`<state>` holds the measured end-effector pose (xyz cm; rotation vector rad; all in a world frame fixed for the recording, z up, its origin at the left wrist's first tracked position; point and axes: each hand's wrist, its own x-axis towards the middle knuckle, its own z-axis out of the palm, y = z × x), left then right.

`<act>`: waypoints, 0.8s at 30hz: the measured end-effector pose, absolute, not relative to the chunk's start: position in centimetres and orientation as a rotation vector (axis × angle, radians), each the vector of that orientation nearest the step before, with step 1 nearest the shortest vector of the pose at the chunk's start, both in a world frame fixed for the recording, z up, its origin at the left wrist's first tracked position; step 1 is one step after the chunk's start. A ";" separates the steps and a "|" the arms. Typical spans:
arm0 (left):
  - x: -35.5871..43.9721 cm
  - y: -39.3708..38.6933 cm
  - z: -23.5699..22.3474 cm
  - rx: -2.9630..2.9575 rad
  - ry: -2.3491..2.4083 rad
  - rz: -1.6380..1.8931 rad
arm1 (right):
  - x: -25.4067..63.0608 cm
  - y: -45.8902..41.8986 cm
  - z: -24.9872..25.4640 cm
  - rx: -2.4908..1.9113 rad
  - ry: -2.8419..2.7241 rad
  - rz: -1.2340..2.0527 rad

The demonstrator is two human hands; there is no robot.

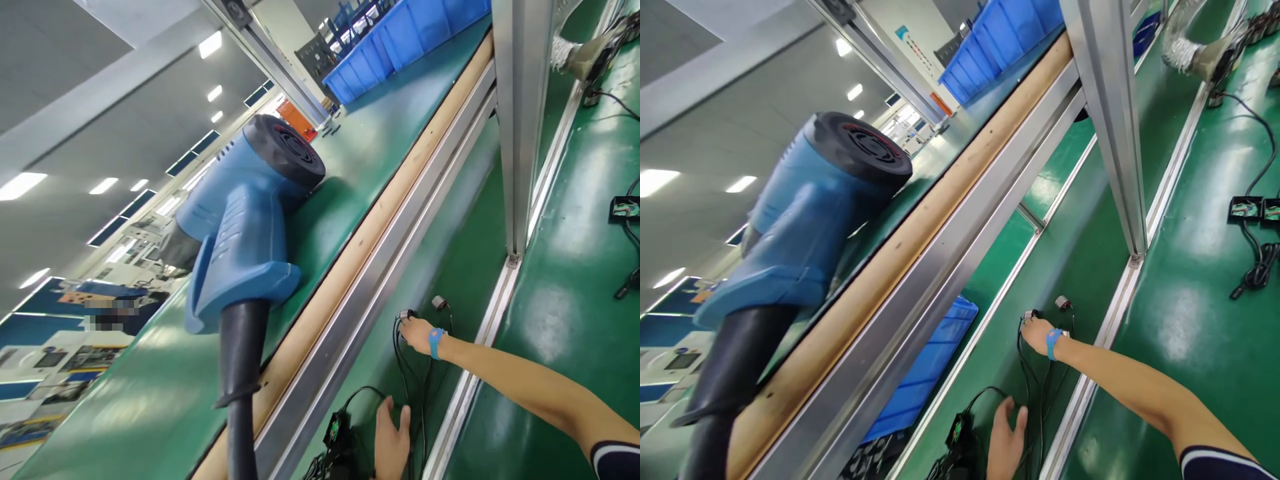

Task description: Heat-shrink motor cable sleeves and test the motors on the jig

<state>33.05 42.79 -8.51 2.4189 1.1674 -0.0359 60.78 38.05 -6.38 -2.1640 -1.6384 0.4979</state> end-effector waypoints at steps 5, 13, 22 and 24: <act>44.6 44.5 -7.4 2.439 1.145 0.410 | 63.0 36.6 -5.1 -2.189 -1.537 0.533; 55.3 48.8 -8.1 2.473 1.354 0.202 | 69.2 32.9 -6.2 -2.289 -1.173 0.769; 55.7 44.8 -7.3 2.646 0.796 0.168 | 69.5 29.4 -6.2 -2.110 -0.878 1.286; 55.3 43.0 -7.6 2.704 0.635 0.170 | 68.3 28.8 -5.9 -2.262 -0.972 1.088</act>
